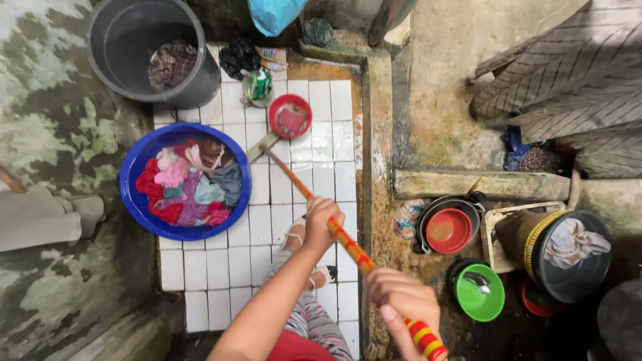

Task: The recorder uses a brush to scrub the tiled floor and drainage area in a wet room bathroom while splashing water from a basin.

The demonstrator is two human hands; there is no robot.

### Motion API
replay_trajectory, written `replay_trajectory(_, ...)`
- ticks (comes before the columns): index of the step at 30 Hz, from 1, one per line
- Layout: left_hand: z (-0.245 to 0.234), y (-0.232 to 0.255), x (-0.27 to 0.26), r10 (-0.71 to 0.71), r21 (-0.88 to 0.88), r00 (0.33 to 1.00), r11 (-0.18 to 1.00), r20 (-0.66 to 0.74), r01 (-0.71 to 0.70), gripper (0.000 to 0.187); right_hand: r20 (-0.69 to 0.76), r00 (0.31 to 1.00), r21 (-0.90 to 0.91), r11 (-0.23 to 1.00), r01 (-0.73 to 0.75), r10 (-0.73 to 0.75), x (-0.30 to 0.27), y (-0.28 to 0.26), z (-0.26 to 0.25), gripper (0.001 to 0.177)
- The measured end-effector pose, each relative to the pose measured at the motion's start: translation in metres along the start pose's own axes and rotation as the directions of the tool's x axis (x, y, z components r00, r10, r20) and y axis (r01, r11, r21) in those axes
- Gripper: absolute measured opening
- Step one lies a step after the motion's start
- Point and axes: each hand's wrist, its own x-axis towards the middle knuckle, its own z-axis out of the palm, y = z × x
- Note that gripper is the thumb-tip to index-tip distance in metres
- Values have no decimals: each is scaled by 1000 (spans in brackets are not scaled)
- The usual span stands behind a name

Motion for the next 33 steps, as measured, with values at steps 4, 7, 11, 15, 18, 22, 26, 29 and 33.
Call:
replay_trajectory(4,17,-12,19,70,-39,989,997,131,-65,25,-247,962,-36,991,-125,113,2,-3,5,30)
replay_trajectory(7,37,-22,37,93,-70,972,994,214,-80,24,-330,941,-81,991,-105,72,4,16,1,29)
replay_trajectory(11,54,-63,60,123,-101,951,990,285,-98,21,-341,940,-149,988,-46,-8,3,63,5,25)
replay_trajectory(15,54,-97,67,153,-91,913,988,378,-127,16,-245,965,-230,973,31,-89,-1,98,17,22)
replay_trajectory(18,43,-83,61,196,-103,896,980,399,-168,16,-223,967,-204,976,78,-124,16,68,25,24)
replay_trajectory(22,-3,-9,39,146,-144,923,984,356,-100,20,-107,965,-107,968,229,-240,-42,75,-6,32)
replay_trajectory(26,-35,-5,26,18,-77,966,997,257,1,21,438,898,197,978,-69,-25,-51,99,-12,32)
replay_trajectory(29,-57,-26,47,-64,48,993,997,98,60,22,166,958,197,959,202,-235,56,74,19,31)
replay_trajectory(33,-71,-88,78,-114,154,988,980,-101,129,18,242,956,65,986,155,-166,113,90,37,24)
